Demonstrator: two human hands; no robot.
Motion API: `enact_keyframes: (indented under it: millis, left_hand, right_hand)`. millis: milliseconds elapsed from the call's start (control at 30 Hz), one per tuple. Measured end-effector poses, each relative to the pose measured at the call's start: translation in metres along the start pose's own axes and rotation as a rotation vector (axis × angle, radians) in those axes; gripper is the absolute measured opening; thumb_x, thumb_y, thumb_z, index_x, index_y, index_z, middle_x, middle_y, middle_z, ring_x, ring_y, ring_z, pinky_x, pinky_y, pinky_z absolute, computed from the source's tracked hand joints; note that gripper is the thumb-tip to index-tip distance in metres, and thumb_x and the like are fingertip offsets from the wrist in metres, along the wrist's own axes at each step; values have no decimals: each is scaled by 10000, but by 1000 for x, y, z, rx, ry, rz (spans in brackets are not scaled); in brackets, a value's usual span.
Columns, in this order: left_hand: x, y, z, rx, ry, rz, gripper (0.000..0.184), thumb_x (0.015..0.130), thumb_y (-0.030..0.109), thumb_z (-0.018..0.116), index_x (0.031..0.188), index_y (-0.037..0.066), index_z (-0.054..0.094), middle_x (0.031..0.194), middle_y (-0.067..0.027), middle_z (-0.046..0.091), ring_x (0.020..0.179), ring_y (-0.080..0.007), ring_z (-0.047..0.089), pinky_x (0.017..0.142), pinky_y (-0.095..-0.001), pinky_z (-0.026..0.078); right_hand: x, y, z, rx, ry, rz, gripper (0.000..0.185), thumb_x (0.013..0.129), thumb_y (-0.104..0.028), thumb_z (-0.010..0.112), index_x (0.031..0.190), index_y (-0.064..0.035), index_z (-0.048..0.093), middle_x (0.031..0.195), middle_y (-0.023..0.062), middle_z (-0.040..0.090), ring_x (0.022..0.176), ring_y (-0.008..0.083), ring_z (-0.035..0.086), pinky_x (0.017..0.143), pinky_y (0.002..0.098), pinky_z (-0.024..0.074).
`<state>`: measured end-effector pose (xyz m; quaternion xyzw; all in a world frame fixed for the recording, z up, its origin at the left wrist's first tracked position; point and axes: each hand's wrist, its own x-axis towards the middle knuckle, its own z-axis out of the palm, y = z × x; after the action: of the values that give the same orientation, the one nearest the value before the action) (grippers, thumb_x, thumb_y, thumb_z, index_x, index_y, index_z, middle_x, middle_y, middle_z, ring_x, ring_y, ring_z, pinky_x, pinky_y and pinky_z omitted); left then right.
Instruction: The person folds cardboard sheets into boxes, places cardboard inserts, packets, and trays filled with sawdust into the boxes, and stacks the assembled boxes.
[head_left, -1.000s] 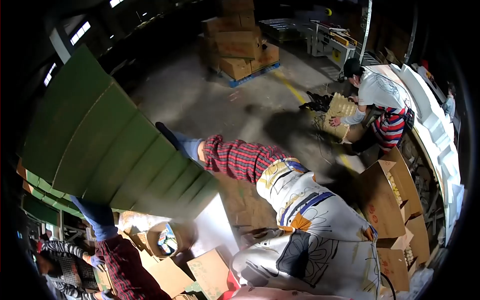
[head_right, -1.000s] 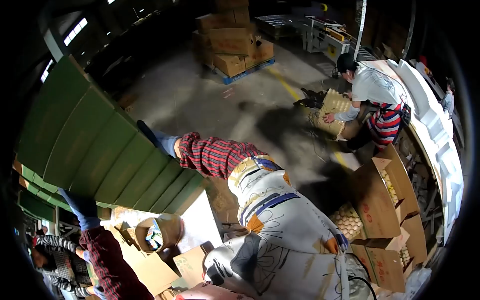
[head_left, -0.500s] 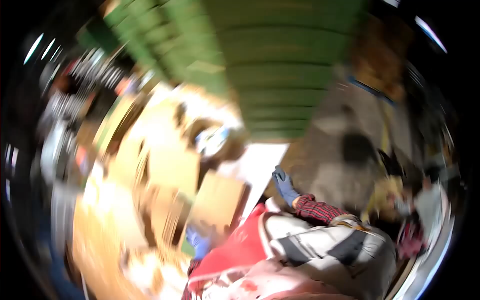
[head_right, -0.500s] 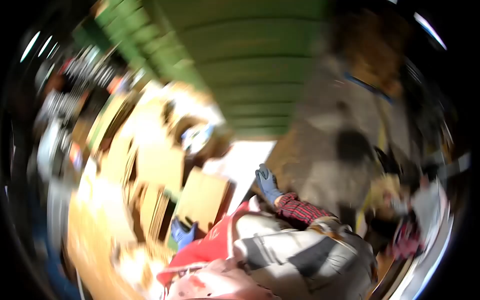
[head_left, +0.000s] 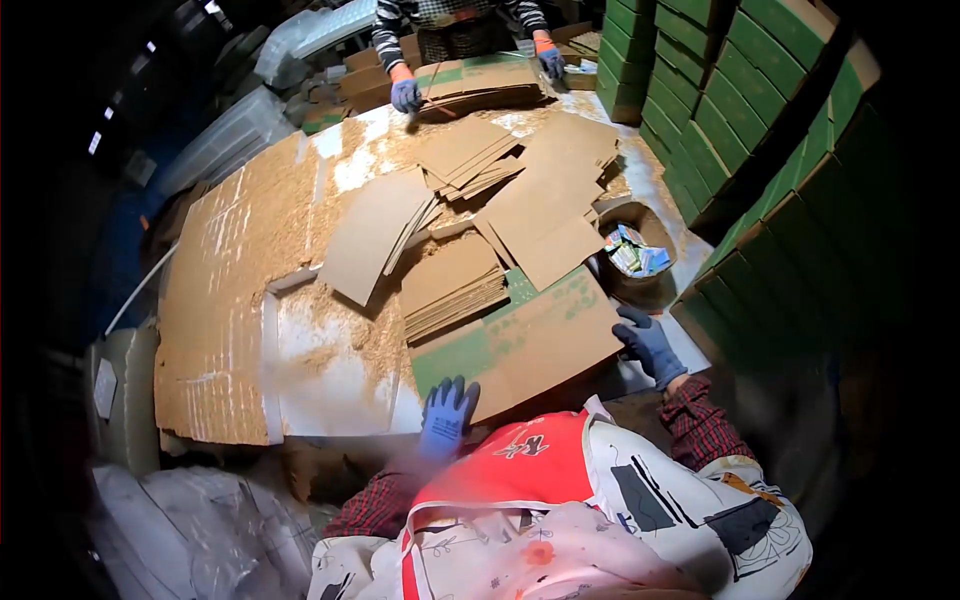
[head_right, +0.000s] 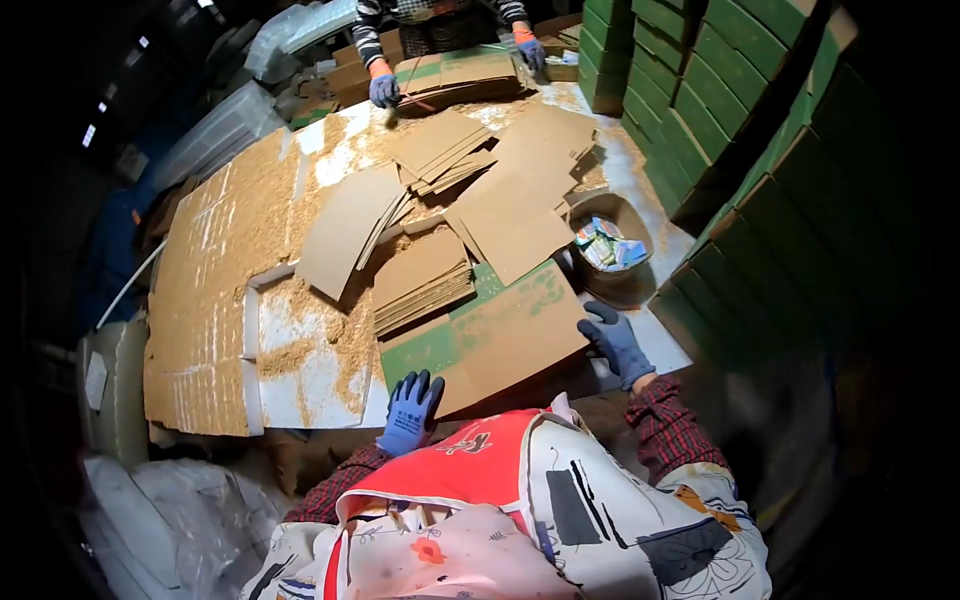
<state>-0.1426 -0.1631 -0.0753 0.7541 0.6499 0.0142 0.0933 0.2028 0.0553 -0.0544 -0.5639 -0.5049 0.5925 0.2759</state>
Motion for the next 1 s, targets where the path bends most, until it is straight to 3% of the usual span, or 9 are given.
enact_keyframes:
  millis: [133,200,267,367,500,733,800,900,1000]
  left_hand:
    - [-6,9,-126,-339,76,73,567,748,138,615,1293,79,471,1237,-180,518,1090,-343,526,914,-420,437]
    - [-7,17,-171,-412,19,64,532,781,182,619,1281,65,479,1221,-182,527,1068,-345,538,898,-415,446]
    - [-4,14,-180,-476,-24,200,559,854,317,622,1298,26,449,1244,-199,509,1119,-351,512,940,-405,421]
    - [4,18,-152,-1181,-288,31,752,876,331,607,1438,6,228,1469,-159,296,1349,-223,292,1113,-334,210]
    - [-3,20,-160,-2315,-169,-240,712,852,238,618,1431,21,266,1450,-135,330,1329,-215,323,1107,-329,229]
    - [35,15,-124,-1813,770,-288,468,845,87,590,1288,-2,470,1260,-139,521,1161,-215,500,986,-313,387]
    - [57,15,-101,-1190,1028,-395,450,904,210,551,1305,23,466,1334,-146,457,1212,-241,449,1030,-372,343]
    - [58,24,-141,-439,754,111,518,875,321,560,1324,82,465,1388,-183,383,1301,-354,328,1089,-485,224]
    - [97,28,-126,-343,434,528,508,867,345,555,1297,86,482,1347,-176,423,1279,-381,342,1072,-509,262]
  right_hand:
    - [-2,-87,8,635,-203,-80,417,952,-416,429,1277,-165,508,1077,48,612,897,159,612,702,252,484]
    - [12,-100,42,574,-169,-179,504,941,-394,482,1378,-157,399,1244,82,535,1089,191,548,826,302,474]
    - [25,-100,98,461,-152,-274,664,893,-191,585,1430,-74,213,1185,113,555,966,168,591,806,260,492]
    - [30,-113,153,460,-121,-325,814,854,-95,660,1449,9,114,1144,124,563,871,151,615,776,223,501]
    - [43,-99,130,140,-29,-367,842,810,-224,725,1390,114,217,1364,183,386,1196,214,436,949,272,417]
    - [-29,-113,69,-159,-115,-656,512,819,-131,657,1279,22,494,1263,131,520,1092,199,535,879,293,458]
    - [-36,-120,80,-613,-362,-832,399,803,-220,669,1143,-21,603,1164,170,547,1062,310,531,894,379,429]
    - [-24,-114,94,-727,-487,-955,287,795,-256,674,978,-39,632,979,172,552,939,339,521,828,422,426]
    - [-16,-116,59,-24,-689,-265,556,807,-342,682,1235,-17,539,1215,124,561,1168,222,496,973,355,398]
